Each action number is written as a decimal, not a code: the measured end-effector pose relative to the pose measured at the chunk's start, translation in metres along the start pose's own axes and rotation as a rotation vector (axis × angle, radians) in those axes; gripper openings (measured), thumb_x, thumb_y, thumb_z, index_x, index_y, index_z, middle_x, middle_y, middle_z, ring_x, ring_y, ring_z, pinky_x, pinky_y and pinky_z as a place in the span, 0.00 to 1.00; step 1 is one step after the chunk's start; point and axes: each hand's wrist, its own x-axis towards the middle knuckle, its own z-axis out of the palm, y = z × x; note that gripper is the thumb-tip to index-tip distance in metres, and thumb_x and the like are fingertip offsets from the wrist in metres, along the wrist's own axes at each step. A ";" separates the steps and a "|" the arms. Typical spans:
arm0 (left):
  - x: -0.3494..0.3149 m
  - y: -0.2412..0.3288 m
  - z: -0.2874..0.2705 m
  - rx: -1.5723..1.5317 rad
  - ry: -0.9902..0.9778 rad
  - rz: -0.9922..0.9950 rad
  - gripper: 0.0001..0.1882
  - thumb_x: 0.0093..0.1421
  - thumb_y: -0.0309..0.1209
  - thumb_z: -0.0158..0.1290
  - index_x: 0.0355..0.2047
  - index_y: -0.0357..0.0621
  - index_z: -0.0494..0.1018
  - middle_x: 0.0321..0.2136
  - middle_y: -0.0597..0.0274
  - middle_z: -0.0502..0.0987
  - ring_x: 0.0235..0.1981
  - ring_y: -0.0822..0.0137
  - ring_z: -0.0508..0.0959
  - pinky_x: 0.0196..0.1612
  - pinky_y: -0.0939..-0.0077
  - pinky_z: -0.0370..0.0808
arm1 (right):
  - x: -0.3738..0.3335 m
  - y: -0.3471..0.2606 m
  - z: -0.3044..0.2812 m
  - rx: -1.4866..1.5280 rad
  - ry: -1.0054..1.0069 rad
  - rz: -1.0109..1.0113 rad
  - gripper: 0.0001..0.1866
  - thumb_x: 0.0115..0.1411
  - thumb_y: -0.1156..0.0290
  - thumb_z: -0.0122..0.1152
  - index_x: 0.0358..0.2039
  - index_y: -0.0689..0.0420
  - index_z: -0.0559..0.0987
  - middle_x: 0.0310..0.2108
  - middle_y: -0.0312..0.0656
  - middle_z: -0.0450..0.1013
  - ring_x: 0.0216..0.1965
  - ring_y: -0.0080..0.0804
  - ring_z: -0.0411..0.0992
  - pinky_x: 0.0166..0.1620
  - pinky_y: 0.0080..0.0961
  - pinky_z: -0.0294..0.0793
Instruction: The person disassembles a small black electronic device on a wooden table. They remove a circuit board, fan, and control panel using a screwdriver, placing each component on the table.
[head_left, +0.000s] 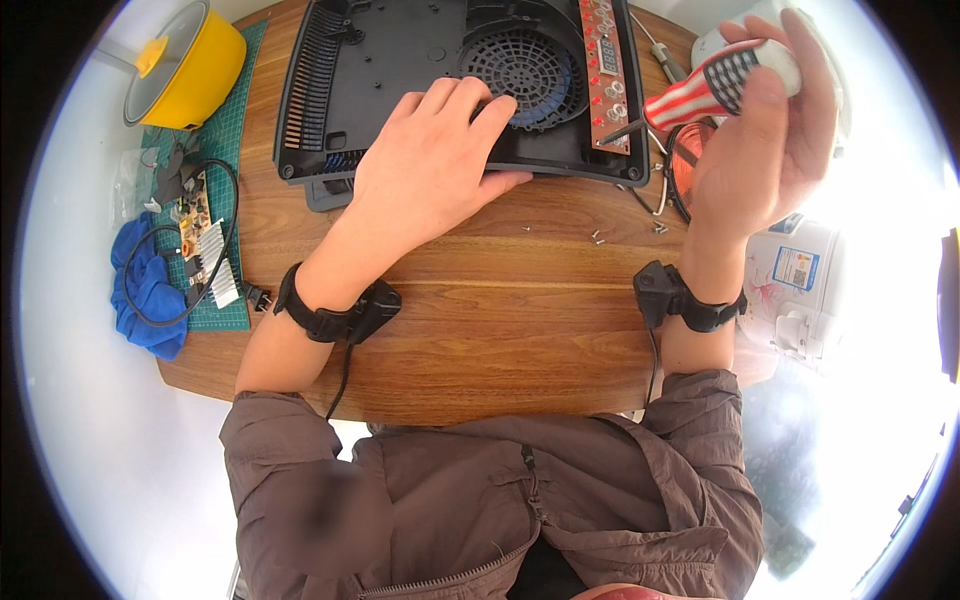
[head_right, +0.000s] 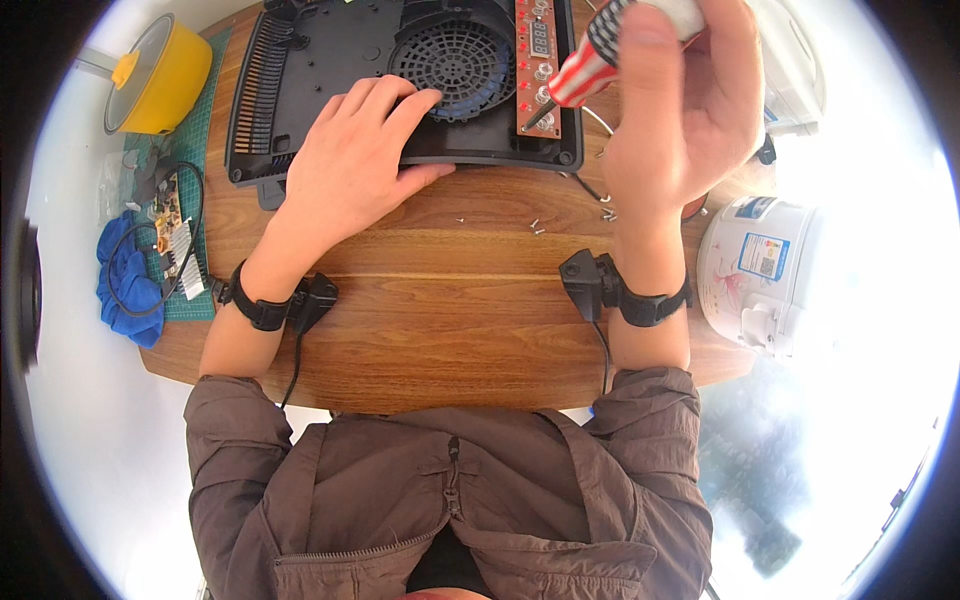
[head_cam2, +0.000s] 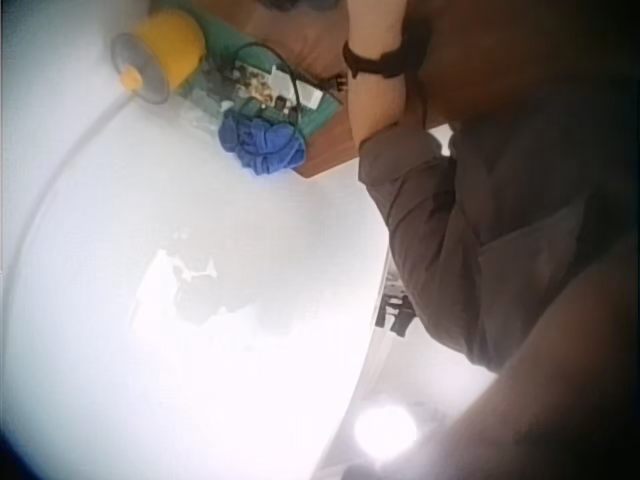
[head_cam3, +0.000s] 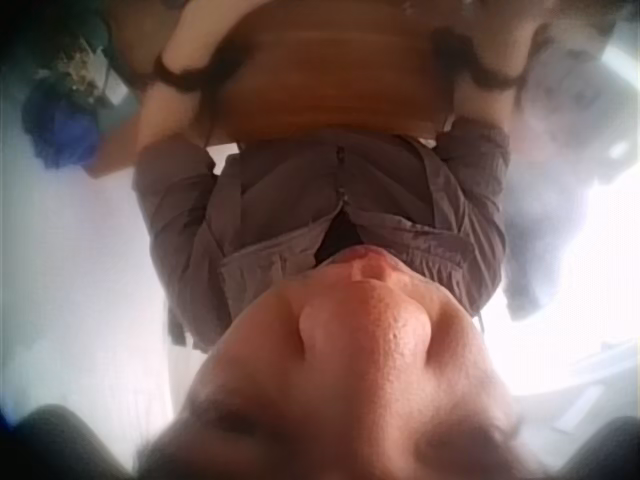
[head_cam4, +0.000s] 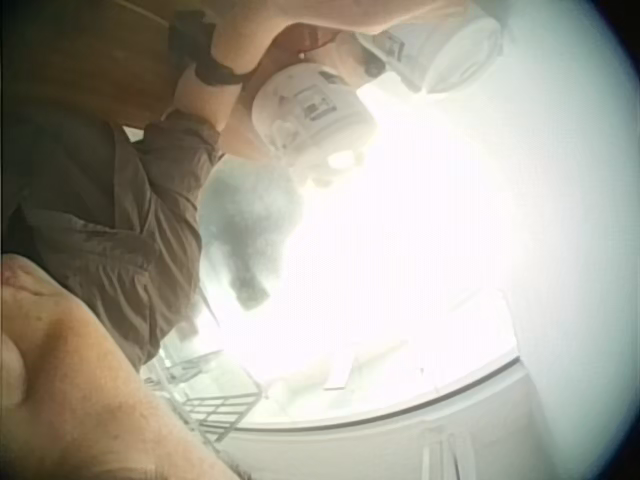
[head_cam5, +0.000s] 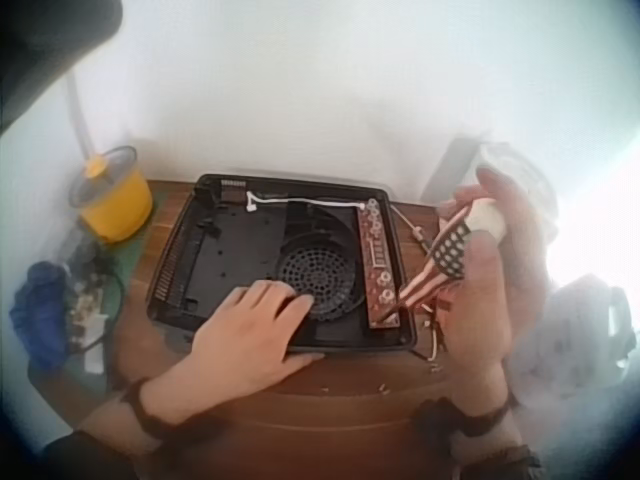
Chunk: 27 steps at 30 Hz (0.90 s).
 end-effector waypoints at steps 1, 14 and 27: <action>0.000 0.000 0.000 0.001 0.000 0.000 0.32 0.56 0.46 0.67 0.56 0.44 0.73 0.48 0.60 0.73 0.52 0.57 0.74 0.53 0.64 0.73 | 0.003 -0.006 0.007 0.181 -0.006 0.040 0.20 0.64 0.78 0.64 0.56 0.67 0.75 0.47 0.54 0.77 0.48 0.35 0.78 0.49 0.24 0.78; 0.001 0.001 -0.002 -0.025 0.002 -0.005 0.32 0.54 0.45 0.68 0.55 0.44 0.73 0.47 0.60 0.73 0.51 0.57 0.74 0.52 0.63 0.74 | 0.006 0.003 0.001 0.153 0.017 0.097 0.21 0.72 0.71 0.51 0.61 0.67 0.70 0.48 0.54 0.76 0.48 0.37 0.77 0.51 0.27 0.79; 0.005 0.004 -0.007 -0.040 -0.053 -0.022 0.33 0.55 0.45 0.68 0.57 0.45 0.71 0.49 0.59 0.72 0.53 0.55 0.73 0.53 0.61 0.72 | 0.001 -0.003 -0.002 0.211 -0.048 0.194 0.27 0.72 0.69 0.49 0.67 0.69 0.61 0.56 0.61 0.71 0.56 0.44 0.74 0.61 0.39 0.74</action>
